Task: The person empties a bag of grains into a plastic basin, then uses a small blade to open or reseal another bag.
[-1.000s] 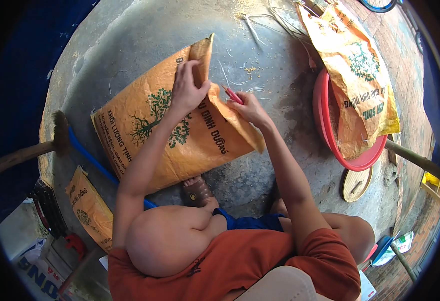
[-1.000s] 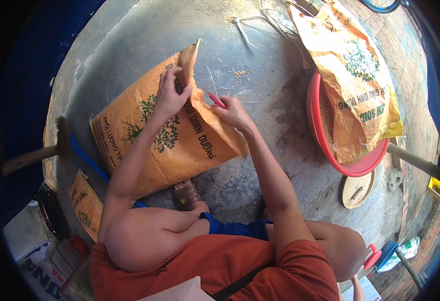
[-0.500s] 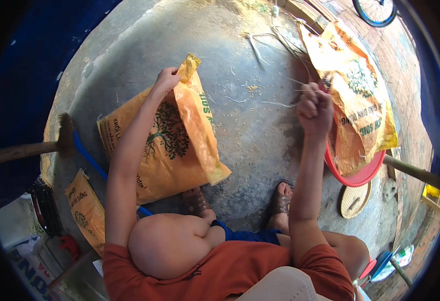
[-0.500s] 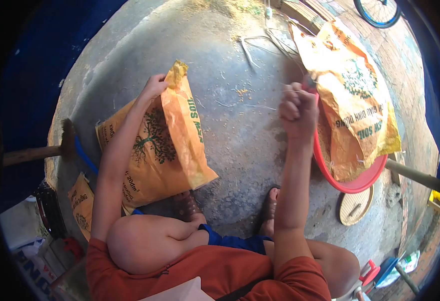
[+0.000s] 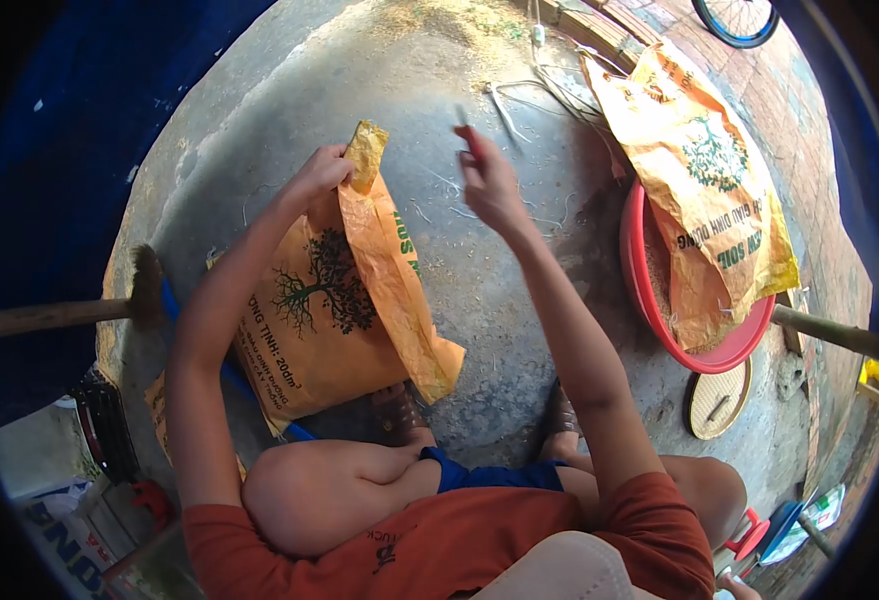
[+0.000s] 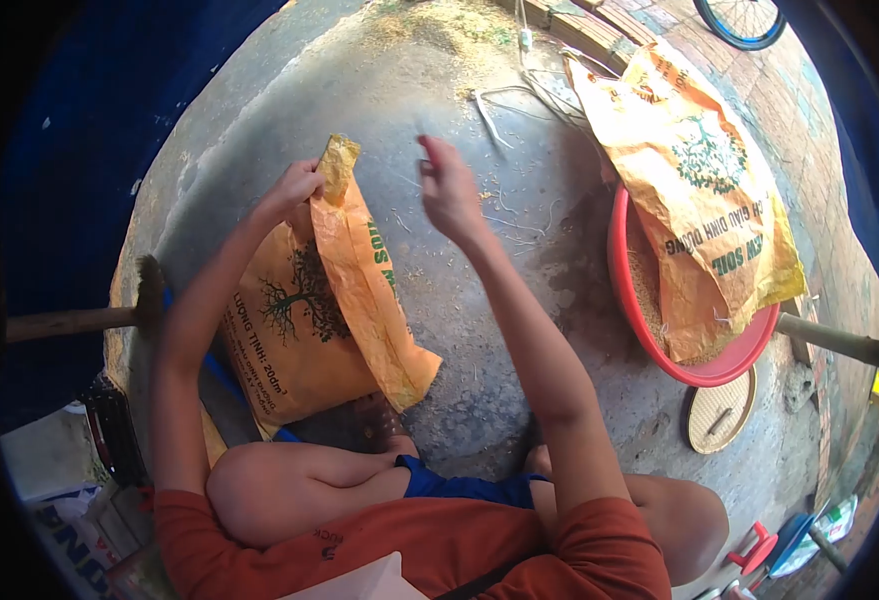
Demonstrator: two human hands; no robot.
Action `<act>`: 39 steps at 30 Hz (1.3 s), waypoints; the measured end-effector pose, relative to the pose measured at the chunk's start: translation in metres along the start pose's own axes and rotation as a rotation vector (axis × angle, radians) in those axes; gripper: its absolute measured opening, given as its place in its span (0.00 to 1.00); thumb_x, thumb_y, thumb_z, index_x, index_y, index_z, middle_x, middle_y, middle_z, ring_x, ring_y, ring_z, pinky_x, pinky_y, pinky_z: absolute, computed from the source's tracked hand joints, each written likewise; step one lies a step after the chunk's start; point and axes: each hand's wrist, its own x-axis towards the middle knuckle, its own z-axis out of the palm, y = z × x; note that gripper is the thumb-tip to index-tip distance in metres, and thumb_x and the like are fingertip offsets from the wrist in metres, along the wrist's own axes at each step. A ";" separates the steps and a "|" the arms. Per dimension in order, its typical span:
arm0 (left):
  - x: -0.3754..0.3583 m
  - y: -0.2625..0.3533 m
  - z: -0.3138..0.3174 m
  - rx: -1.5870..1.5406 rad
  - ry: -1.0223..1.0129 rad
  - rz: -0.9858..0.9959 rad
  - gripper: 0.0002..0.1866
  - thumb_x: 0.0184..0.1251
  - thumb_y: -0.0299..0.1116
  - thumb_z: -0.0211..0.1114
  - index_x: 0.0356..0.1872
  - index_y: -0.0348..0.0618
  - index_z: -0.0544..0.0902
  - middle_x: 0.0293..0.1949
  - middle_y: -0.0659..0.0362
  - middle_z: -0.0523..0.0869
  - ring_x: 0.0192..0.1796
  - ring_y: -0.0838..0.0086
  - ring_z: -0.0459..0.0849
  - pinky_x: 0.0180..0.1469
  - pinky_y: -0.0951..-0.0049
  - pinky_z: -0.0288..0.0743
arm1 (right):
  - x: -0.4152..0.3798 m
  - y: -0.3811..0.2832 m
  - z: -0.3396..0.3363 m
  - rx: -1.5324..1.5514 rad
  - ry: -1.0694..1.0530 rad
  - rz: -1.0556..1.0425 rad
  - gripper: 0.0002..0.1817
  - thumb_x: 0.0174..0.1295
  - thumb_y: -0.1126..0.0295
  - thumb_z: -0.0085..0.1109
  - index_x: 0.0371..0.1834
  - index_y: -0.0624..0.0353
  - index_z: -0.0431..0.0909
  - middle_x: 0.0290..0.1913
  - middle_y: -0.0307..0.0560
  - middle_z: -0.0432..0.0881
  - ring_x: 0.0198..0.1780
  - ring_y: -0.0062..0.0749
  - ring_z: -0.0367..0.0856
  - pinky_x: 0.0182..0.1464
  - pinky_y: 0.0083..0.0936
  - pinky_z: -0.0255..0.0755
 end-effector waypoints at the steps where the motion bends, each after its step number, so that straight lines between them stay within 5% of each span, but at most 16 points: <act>1: 0.001 0.000 -0.002 0.032 -0.034 0.016 0.09 0.45 0.23 0.48 0.28 0.34 0.75 0.23 0.61 0.74 0.25 0.81 0.70 0.27 0.80 0.63 | 0.009 -0.005 0.017 0.117 -0.059 0.046 0.17 0.62 0.73 0.40 0.55 0.56 0.63 0.25 0.41 0.69 0.17 0.21 0.68 0.20 0.19 0.67; 5: -0.012 0.013 -0.002 0.207 -0.047 0.024 0.11 0.46 0.24 0.48 0.31 0.34 0.76 0.22 0.61 0.75 0.25 0.80 0.72 0.28 0.78 0.65 | 0.032 0.005 0.052 0.429 -0.262 0.250 0.16 0.63 0.70 0.40 0.53 0.64 0.63 0.22 0.37 0.67 0.22 0.23 0.73 0.27 0.21 0.74; 7: -0.021 0.018 -0.007 0.256 -0.055 -0.014 0.13 0.48 0.26 0.51 0.36 0.34 0.75 0.27 0.58 0.76 0.28 0.78 0.74 0.31 0.77 0.67 | 0.037 0.018 0.052 0.261 -0.486 0.273 0.11 0.64 0.67 0.42 0.41 0.63 0.70 0.20 0.34 0.65 0.20 0.20 0.69 0.24 0.20 0.71; 9: -0.036 0.016 -0.013 0.291 -0.060 -0.052 0.15 0.49 0.28 0.53 0.41 0.35 0.74 0.31 0.55 0.78 0.32 0.76 0.76 0.34 0.76 0.69 | 0.041 0.017 0.040 0.348 -0.485 0.321 0.09 0.63 0.68 0.43 0.33 0.63 0.69 0.19 0.34 0.66 0.19 0.19 0.67 0.23 0.20 0.69; 11: -0.071 0.006 -0.014 0.332 0.040 0.160 0.26 0.51 0.37 0.60 0.52 0.40 0.68 0.43 0.51 0.74 0.42 0.74 0.73 0.43 0.75 0.69 | 0.045 0.010 0.019 0.371 -0.485 0.367 0.12 0.62 0.66 0.45 0.22 0.58 0.66 0.17 0.33 0.65 0.17 0.17 0.62 0.20 0.18 0.62; 13: -0.128 0.015 -0.038 0.520 -0.237 0.221 0.40 0.47 0.44 0.65 0.61 0.42 0.58 0.54 0.48 0.66 0.54 0.65 0.67 0.56 0.69 0.61 | 0.052 0.012 0.002 0.143 -0.546 0.332 0.13 0.61 0.64 0.45 0.23 0.59 0.68 0.17 0.34 0.66 0.16 0.18 0.63 0.18 0.19 0.62; 15: -0.189 0.014 -0.065 0.756 -0.514 0.299 0.47 0.39 0.44 0.70 0.62 0.42 0.57 0.54 0.47 0.67 0.58 0.56 0.64 0.60 0.63 0.56 | 0.056 0.003 -0.012 0.017 -0.581 0.321 0.14 0.61 0.63 0.46 0.23 0.60 0.69 0.17 0.35 0.67 0.16 0.18 0.63 0.18 0.19 0.62; 19: -0.293 0.042 -0.044 0.519 -0.661 0.213 0.43 0.37 0.37 0.71 0.59 0.40 0.61 0.51 0.49 0.69 0.56 0.56 0.65 0.61 0.62 0.54 | 0.063 -0.002 -0.028 -0.183 -0.543 0.383 0.15 0.60 0.62 0.46 0.24 0.62 0.72 0.16 0.37 0.69 0.14 0.19 0.64 0.16 0.19 0.61; 23: -0.318 0.036 -0.011 0.592 -0.391 0.330 0.37 0.38 0.31 0.69 0.55 0.40 0.63 0.52 0.49 0.68 0.59 0.56 0.62 0.62 0.59 0.53 | 0.066 -0.012 -0.047 -0.253 -0.534 0.431 0.14 0.60 0.62 0.46 0.23 0.62 0.71 0.15 0.36 0.68 0.14 0.18 0.64 0.15 0.18 0.60; 30: -0.307 0.050 -0.005 0.624 -0.403 0.329 0.39 0.39 0.32 0.69 0.57 0.42 0.61 0.56 0.50 0.66 0.62 0.56 0.59 0.65 0.55 0.47 | 0.059 -0.015 -0.074 -0.208 -0.494 0.438 0.16 0.62 0.61 0.44 0.20 0.59 0.67 0.15 0.34 0.65 0.13 0.17 0.62 0.14 0.17 0.57; 39: -0.295 0.070 0.001 0.615 -0.251 0.378 0.51 0.42 0.33 0.68 0.64 0.42 0.42 0.62 0.50 0.57 0.65 0.56 0.53 0.66 0.54 0.42 | 0.051 0.004 -0.084 -0.097 -0.468 0.470 0.14 0.60 0.64 0.46 0.23 0.62 0.70 0.15 0.36 0.67 0.13 0.18 0.64 0.14 0.18 0.59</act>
